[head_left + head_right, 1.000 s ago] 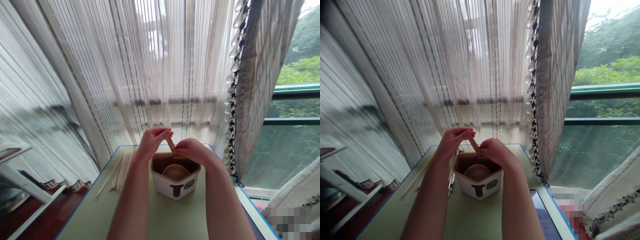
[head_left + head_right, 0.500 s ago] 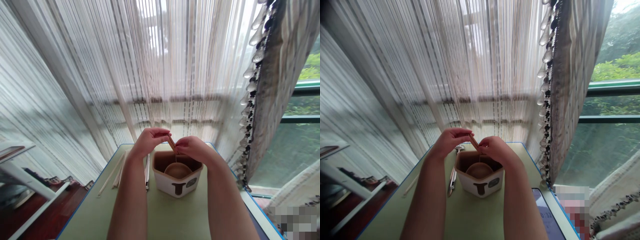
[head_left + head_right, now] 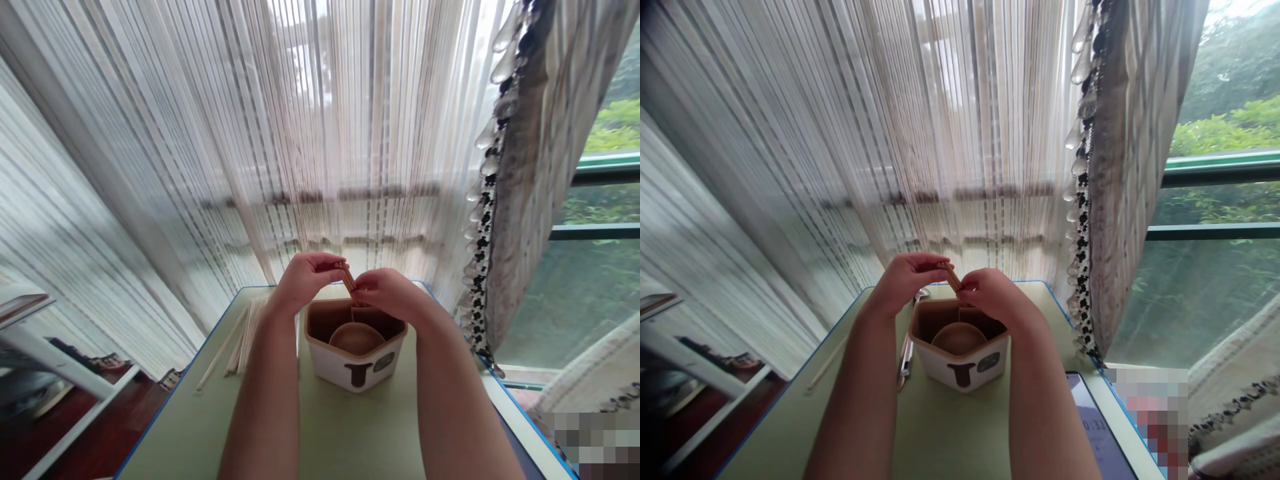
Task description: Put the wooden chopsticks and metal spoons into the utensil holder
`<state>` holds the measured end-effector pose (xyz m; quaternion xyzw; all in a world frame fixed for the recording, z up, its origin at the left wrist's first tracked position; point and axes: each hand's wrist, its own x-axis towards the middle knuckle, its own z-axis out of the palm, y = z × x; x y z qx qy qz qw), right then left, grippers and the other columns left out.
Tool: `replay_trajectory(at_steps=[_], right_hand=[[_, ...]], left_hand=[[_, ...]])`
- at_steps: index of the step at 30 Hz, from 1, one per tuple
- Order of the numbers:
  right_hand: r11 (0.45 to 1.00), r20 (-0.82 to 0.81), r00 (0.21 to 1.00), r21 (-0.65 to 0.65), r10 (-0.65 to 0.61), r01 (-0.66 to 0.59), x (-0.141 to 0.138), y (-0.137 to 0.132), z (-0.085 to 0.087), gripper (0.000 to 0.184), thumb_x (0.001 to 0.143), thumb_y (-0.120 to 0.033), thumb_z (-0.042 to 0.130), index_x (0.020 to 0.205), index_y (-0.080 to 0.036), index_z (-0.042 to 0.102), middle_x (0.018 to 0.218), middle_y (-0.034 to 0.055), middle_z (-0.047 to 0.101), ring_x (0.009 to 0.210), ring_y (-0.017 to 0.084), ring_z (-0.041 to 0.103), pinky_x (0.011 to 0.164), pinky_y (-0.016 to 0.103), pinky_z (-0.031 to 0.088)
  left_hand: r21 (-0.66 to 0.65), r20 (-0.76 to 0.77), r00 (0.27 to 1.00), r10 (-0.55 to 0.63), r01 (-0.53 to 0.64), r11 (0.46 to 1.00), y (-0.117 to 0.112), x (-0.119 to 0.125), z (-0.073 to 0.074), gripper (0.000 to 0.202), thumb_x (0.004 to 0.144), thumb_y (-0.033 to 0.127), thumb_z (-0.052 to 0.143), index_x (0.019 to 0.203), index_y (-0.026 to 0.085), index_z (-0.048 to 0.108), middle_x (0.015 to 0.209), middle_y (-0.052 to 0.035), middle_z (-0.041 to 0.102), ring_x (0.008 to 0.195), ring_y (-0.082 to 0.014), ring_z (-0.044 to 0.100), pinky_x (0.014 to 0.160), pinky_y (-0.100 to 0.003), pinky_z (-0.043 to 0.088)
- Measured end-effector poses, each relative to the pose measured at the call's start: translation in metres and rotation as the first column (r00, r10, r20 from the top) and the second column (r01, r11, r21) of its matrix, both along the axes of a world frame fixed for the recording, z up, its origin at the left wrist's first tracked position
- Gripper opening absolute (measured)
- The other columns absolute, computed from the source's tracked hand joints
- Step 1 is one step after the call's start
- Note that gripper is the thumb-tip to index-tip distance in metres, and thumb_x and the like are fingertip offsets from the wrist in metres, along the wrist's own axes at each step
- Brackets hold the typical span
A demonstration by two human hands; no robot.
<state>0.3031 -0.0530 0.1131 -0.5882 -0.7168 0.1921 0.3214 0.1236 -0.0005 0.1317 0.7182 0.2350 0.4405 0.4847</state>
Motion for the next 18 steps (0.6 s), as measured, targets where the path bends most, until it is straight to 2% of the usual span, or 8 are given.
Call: replay_trajectory(at_steps=[5,12,15,18], right_hand=[[1.000,-0.033,0.999,-0.002,0.000,0.000,0.005,-0.002,0.000,0.017,0.071,-0.031,0.059,0.076,-0.018,0.070,0.067,0.0019,0.067,0.059,0.013,0.057,0.053,0.022,0.041],[0.998,-0.185,0.981,0.026,0.065,-0.061,0.004,0.003,-0.006,0.018,0.071,-0.031,0.060,0.075,-0.016,0.068,0.067,0.0019,0.066,0.063,0.015,0.058,0.056,0.023,0.043],[0.998,-0.207,0.976,0.013,0.063,-0.062,0.003,0.005,-0.007,0.018,0.070,-0.031,0.061,0.078,-0.017,0.069,0.068,0.0021,0.067,0.066,0.016,0.060,0.058,0.024,0.045],[0.998,-0.199,0.978,0.006,0.062,-0.062,0.003,0.005,-0.005,0.018,0.070,-0.031,0.062,0.079,-0.017,0.070,0.069,0.0023,0.067,0.067,0.016,0.060,0.059,0.024,0.046]], left_hand=[[0.018,0.039,0.998,0.042,-0.043,0.999,-0.004,0.012,-0.002,0.030,0.062,0.027,0.073,0.089,0.016,0.070,0.086,-0.0073,0.070,0.082,-0.0203,0.065,0.081,-0.038,0.051],[0.063,0.122,0.979,0.164,-0.173,0.983,-0.010,0.019,0.003,0.027,0.060,0.028,0.073,0.085,0.017,0.070,0.082,-0.0061,0.070,0.079,-0.0191,0.065,0.076,-0.034,0.052],[0.070,0.112,0.983,0.146,-0.155,0.986,-0.010,0.018,0.004,0.027,0.060,0.028,0.074,0.084,0.017,0.070,0.082,-0.0056,0.070,0.078,-0.0187,0.065,0.076,-0.034,0.052],[0.064,0.064,0.995,0.081,-0.085,0.994,-0.008,0.015,0.003,0.027,0.060,0.027,0.074,0.085,0.016,0.070,0.082,-0.0057,0.070,0.079,-0.0188,0.065,0.076,-0.034,0.052]])
